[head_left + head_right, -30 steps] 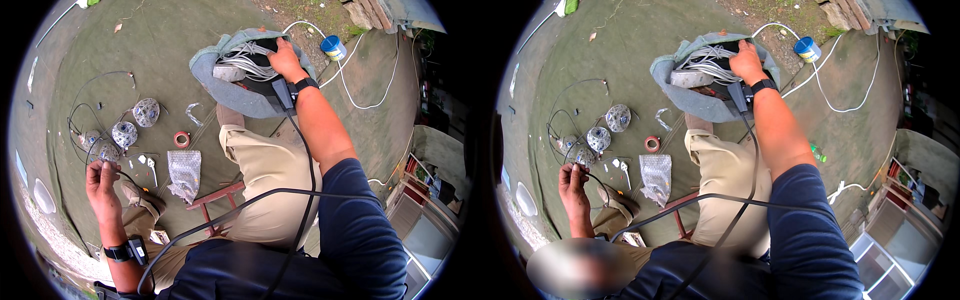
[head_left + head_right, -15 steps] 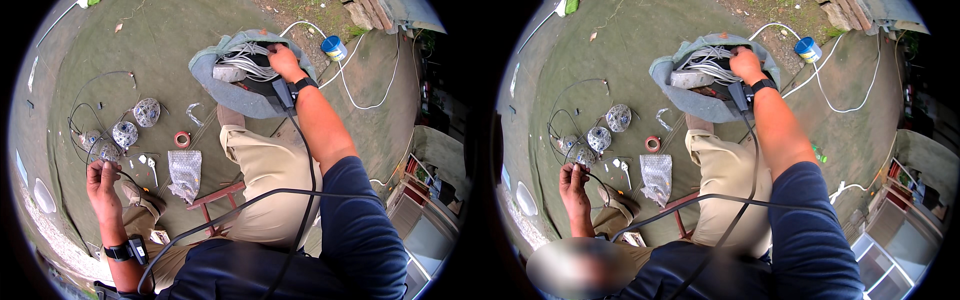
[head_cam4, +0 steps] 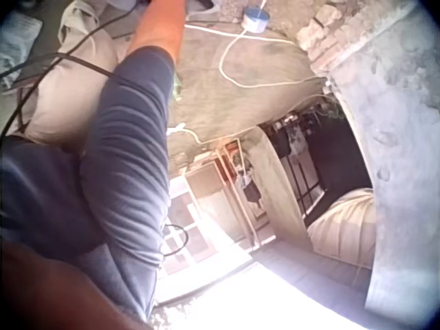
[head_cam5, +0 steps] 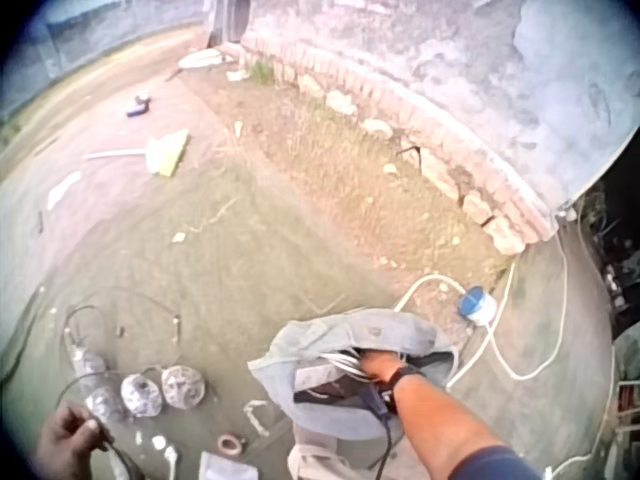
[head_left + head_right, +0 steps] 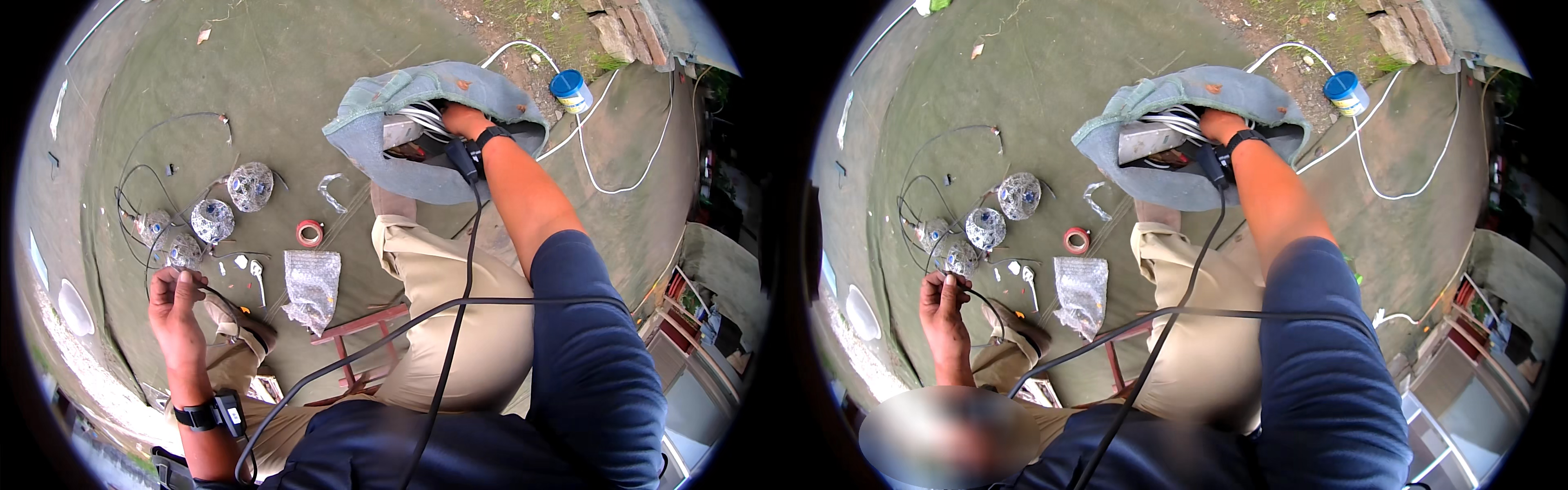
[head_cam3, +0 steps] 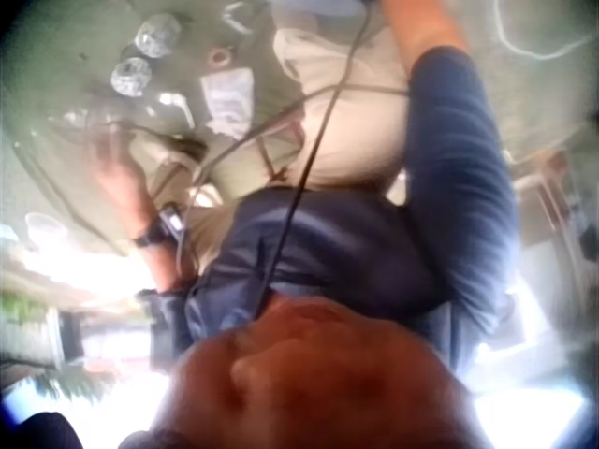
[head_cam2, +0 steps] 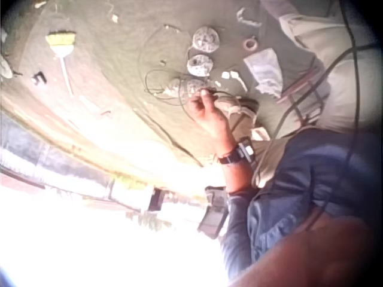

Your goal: The person strips the insulation from a black wire using pliers, then twists the exposed copper strands. They insert the wire into a white connector and secure it with red electrical tape. The person works on a green tarp outdoors with several decorative light fixtures nearby.

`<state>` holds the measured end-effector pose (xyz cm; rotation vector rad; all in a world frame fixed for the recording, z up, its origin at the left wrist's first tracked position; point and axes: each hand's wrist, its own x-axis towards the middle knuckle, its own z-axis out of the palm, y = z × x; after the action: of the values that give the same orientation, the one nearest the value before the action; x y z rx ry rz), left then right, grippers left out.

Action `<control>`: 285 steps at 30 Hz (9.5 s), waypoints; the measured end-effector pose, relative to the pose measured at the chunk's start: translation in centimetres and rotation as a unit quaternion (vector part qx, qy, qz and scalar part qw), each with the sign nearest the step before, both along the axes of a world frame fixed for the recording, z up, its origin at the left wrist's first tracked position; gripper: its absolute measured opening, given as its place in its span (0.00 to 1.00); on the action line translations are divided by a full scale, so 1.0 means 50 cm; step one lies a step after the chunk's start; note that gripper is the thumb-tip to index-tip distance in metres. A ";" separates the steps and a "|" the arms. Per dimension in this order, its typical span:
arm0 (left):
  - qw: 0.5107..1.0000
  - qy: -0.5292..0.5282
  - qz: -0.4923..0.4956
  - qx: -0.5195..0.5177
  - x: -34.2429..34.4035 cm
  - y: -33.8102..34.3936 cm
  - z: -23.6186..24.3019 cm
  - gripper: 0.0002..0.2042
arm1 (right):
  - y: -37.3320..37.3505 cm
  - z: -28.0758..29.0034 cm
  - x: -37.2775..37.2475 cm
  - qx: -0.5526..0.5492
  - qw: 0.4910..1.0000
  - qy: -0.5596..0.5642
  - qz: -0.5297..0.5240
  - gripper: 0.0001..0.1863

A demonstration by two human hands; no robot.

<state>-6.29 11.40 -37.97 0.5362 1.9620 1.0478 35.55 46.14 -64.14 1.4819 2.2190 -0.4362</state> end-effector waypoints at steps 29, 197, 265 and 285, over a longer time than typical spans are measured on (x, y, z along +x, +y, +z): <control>0.999 -0.004 0.007 0.033 0.020 0.014 0.029 0.03 | -0.016 0.318 -0.067 -0.041 0.996 -0.047 -0.063 0.23; 0.938 -0.165 0.104 0.285 0.005 -0.211 0.222 0.19 | -0.620 0.732 -0.567 -0.469 0.698 0.540 -0.037 0.08; 0.943 -0.233 -0.093 0.220 0.031 -0.190 0.212 0.15 | -0.630 0.736 -0.570 -0.441 0.608 0.644 -0.144 0.06; 0.944 -0.219 -0.079 0.235 0.046 -0.193 0.197 0.09 | -0.645 0.732 -0.593 -0.345 0.693 0.627 -0.082 0.08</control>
<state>-3.99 1.77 -28.14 0.6374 1.2600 1.4011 5.91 13.91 -27.54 0.9359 2.1129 -2.6337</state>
